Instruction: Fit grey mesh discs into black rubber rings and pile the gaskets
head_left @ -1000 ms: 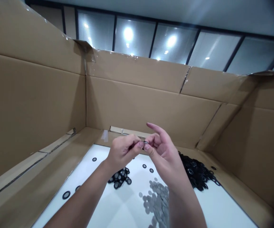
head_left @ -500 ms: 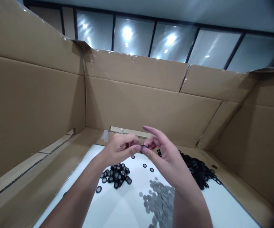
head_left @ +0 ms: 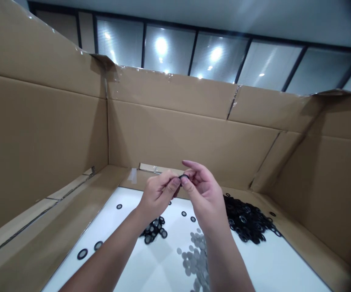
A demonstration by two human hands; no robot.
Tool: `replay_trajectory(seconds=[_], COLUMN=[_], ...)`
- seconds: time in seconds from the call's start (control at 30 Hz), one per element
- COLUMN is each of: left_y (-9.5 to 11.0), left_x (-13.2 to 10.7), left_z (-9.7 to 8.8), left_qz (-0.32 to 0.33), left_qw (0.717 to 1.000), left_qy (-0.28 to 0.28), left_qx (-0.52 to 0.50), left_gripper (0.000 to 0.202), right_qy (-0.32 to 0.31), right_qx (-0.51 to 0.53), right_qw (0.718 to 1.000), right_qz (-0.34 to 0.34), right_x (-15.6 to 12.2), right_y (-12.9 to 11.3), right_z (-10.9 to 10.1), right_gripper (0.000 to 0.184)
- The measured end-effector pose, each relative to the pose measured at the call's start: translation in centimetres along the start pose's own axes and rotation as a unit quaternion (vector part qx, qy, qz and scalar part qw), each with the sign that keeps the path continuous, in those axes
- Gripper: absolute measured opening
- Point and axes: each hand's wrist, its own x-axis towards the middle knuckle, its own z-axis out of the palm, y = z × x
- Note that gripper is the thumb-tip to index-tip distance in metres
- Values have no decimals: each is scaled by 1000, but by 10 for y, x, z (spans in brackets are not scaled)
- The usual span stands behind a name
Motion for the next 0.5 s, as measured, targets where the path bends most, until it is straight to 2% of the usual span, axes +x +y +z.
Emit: replay_trajectory(seconds=[0.17,0.33,0.5], left_y=[4,11,17], left_x=[2,0,-3], left_z=[-7,-3,-2], left_qz=[16,103,121], left_qw=[1000,993,987], left_qy=[-23,42,59], left_qx=[0,38,86], left_gripper=[32,29,29], right_qy=[-56,-76,-65], right_qx=[8,-12,-39], right_qw=[998,997,997], right_qz=[10,17,28], right_x=[-4,-9,-13], right_y=[-5,-13,-20], right_z=[-1,-4,-3], right_gripper=[36,46,56])
